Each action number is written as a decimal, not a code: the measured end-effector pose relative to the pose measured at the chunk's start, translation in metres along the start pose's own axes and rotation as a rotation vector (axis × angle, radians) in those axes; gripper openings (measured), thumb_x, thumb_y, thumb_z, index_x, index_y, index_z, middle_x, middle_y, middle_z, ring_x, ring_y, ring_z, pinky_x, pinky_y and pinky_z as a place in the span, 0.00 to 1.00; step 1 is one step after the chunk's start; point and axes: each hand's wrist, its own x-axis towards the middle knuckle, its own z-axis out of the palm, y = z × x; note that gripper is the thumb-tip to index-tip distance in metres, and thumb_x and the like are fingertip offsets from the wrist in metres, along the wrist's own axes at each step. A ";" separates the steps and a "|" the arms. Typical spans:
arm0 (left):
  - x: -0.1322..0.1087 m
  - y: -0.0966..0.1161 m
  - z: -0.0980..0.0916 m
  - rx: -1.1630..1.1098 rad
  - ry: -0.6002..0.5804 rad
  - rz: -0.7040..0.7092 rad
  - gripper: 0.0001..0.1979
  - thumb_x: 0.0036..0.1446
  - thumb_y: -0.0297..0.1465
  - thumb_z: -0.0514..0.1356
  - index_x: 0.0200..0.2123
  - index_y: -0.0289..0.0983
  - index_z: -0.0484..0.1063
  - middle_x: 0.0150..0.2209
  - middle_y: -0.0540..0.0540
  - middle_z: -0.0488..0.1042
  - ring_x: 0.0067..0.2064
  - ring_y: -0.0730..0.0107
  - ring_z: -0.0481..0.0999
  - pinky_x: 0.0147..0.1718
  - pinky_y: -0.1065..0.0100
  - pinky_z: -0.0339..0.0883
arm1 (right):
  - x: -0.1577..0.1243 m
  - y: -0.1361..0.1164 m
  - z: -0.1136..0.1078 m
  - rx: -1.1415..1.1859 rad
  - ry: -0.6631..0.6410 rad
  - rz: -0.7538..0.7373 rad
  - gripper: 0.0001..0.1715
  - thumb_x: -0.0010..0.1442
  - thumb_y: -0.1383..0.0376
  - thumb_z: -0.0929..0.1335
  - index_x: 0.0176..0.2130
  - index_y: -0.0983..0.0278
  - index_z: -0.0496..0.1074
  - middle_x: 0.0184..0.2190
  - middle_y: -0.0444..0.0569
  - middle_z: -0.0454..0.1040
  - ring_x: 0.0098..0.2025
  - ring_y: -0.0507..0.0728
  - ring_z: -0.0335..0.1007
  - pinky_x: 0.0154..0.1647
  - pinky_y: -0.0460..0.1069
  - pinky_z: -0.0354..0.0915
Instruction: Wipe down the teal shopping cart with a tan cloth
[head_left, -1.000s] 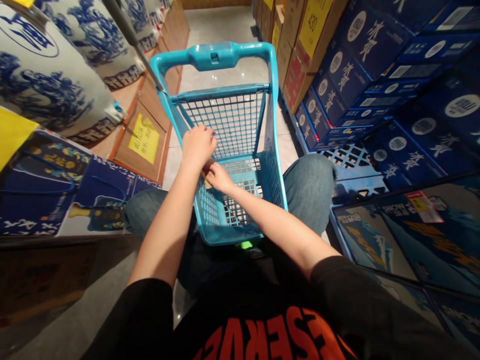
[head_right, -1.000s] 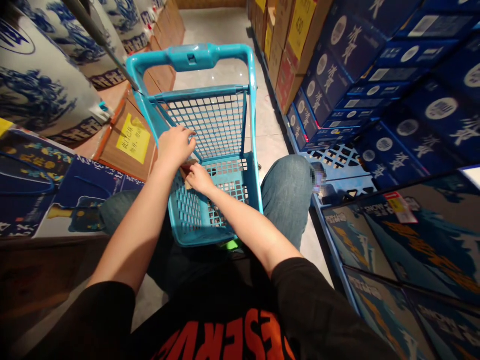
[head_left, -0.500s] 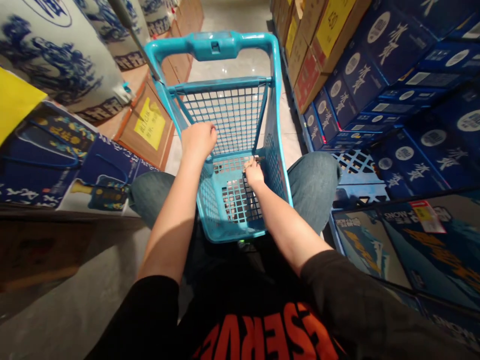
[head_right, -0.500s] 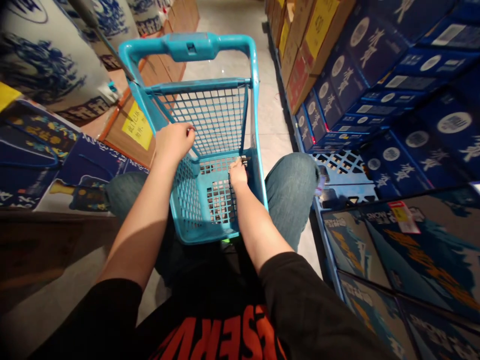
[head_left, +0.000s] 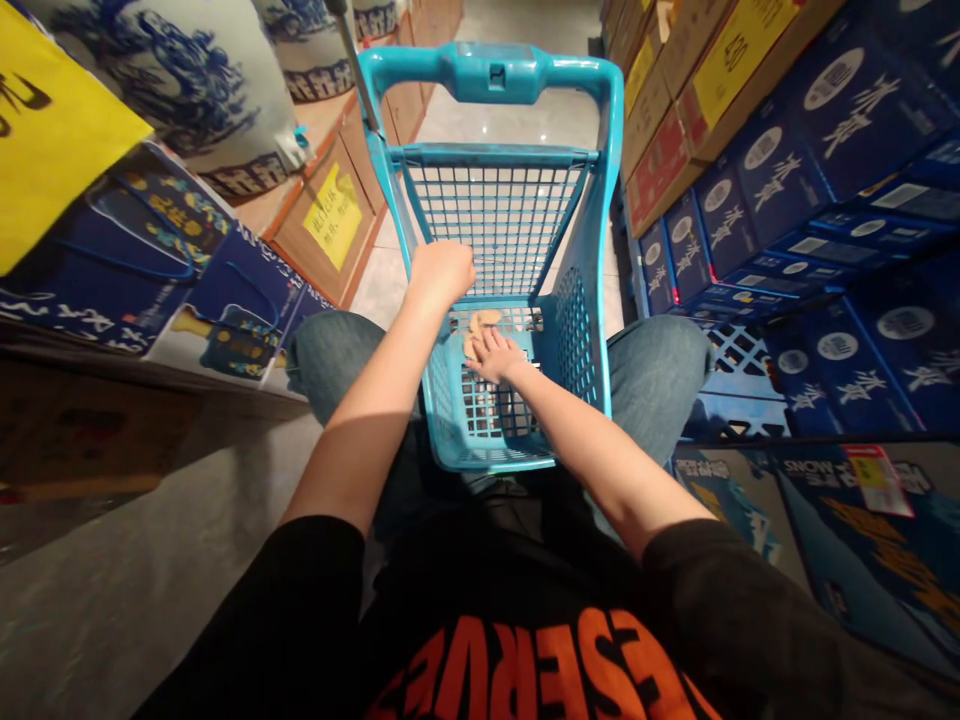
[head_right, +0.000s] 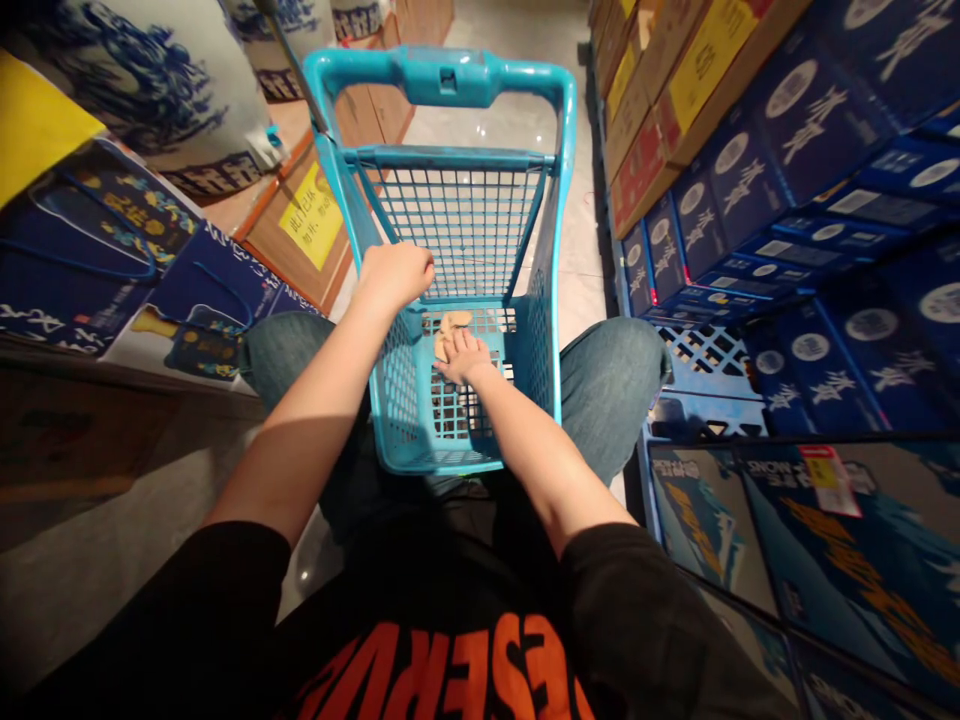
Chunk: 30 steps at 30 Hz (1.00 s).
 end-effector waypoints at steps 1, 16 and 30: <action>0.001 0.001 0.001 0.018 -0.029 0.009 0.22 0.72 0.28 0.55 0.58 0.33 0.87 0.54 0.28 0.87 0.62 0.36 0.83 0.65 0.41 0.73 | 0.000 -0.003 0.000 -0.010 -0.014 -0.051 0.44 0.85 0.49 0.58 0.88 0.64 0.50 0.89 0.56 0.32 0.91 0.65 0.26 0.90 0.63 0.36; 0.033 0.017 0.000 0.326 -0.560 0.011 0.32 0.66 0.28 0.62 0.72 0.36 0.80 0.69 0.36 0.82 0.69 0.44 0.81 0.69 0.56 0.74 | 0.001 0.014 -0.006 -0.070 -0.033 -0.085 0.41 0.86 0.50 0.55 0.88 0.58 0.51 0.90 0.47 0.33 0.91 0.63 0.26 0.90 0.63 0.37; 0.048 0.014 0.003 0.084 -0.530 -0.055 0.35 0.61 0.28 0.65 0.73 0.38 0.79 0.61 0.39 0.87 0.59 0.52 0.86 0.61 0.62 0.76 | 0.010 0.006 0.002 -0.102 0.032 -0.160 0.40 0.85 0.49 0.58 0.86 0.59 0.56 0.89 0.53 0.40 0.91 0.66 0.33 0.90 0.66 0.39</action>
